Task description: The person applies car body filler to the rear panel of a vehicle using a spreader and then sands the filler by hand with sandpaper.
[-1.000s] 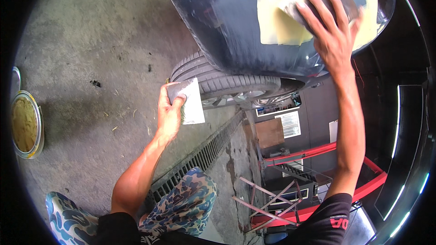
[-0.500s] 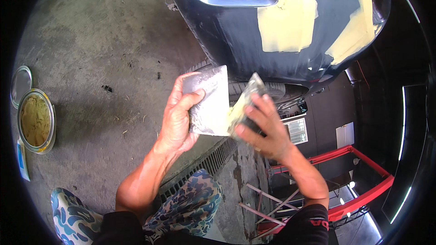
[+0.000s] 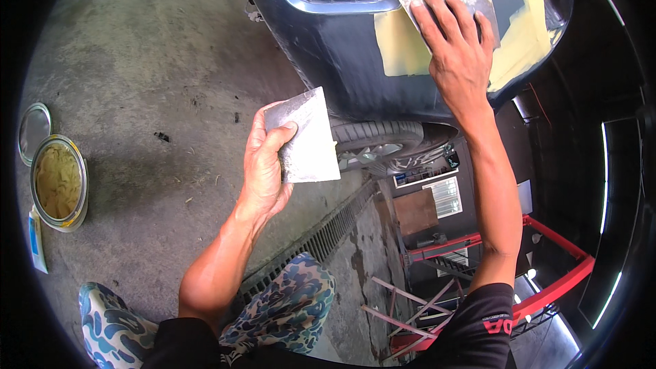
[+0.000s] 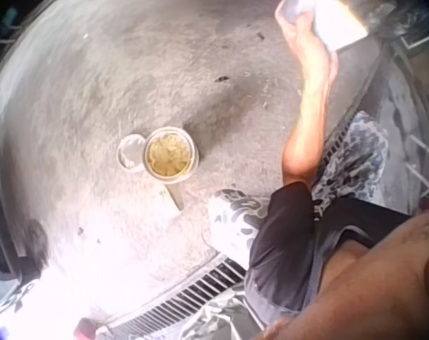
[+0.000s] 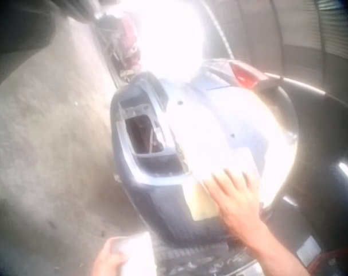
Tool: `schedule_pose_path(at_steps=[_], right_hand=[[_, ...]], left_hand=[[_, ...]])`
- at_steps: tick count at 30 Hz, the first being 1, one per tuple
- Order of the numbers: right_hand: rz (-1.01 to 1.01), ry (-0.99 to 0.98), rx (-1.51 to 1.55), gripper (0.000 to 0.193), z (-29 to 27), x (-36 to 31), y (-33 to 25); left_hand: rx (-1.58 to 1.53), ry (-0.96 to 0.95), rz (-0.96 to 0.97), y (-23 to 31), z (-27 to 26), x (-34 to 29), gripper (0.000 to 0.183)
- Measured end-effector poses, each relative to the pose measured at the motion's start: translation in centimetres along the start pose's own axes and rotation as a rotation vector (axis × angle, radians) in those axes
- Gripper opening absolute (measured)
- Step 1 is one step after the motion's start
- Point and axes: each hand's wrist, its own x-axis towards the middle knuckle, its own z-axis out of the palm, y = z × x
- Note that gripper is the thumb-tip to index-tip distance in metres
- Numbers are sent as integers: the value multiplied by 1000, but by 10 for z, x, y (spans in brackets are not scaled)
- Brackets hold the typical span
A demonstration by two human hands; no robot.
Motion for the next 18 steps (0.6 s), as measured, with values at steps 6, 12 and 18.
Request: schedule_pose_path(at_steps=[6, 12, 18], right_hand=[[-44, 85, -53, 58, 16, 16, 8], [-68, 78, -84, 57, 22, 20, 16], [-74, 50, -89, 56, 26, 16, 20]], left_hand=[[0, -6, 18, 7, -3, 4, 40], [9, 17, 8, 4, -6, 5, 41], [17, 35, 6, 0, -12, 7, 40]])
